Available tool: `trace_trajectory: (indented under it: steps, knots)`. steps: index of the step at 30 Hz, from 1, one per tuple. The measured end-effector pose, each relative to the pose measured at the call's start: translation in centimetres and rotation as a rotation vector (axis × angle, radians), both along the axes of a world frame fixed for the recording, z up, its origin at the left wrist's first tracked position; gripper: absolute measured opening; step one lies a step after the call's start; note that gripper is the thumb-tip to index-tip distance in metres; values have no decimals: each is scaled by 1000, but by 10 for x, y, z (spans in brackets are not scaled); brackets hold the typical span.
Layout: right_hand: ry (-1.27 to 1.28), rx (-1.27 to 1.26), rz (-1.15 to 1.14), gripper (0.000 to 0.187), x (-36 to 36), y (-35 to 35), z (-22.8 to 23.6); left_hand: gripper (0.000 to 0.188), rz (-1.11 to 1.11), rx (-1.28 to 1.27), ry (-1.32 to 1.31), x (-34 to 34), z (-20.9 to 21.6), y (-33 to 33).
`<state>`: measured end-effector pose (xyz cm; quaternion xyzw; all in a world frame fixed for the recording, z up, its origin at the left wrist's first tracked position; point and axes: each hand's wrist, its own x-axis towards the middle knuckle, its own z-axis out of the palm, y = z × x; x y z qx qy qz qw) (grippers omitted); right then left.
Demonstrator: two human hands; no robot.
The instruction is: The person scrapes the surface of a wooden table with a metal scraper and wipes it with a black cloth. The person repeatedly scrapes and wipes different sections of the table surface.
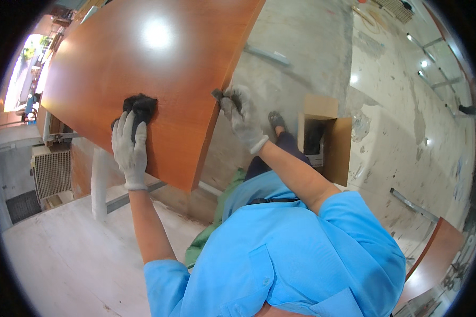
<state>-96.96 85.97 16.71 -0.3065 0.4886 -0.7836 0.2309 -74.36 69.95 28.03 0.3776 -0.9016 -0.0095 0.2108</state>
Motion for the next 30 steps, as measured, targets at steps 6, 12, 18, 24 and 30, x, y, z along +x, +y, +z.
trace_trajectory:
  steps: [6,12,18,24,30]
  knots:
    - [135,77,-25,14,35,20,3,47,24,-16,21,-1,-2,1]
    - [148,49,91,19,66,36,-1,46,17,-31,40,-1,-2,0]
    - [191,-50,127,26,87,46,-3,47,28,-33,42,-1,-3,0]
    - [443,39,166,22,97,62,-6,47,44,-46,28,0,-4,-1]
    - [1239,49,895,15,96,89,-3,47,43,-28,43,-1,-4,1]
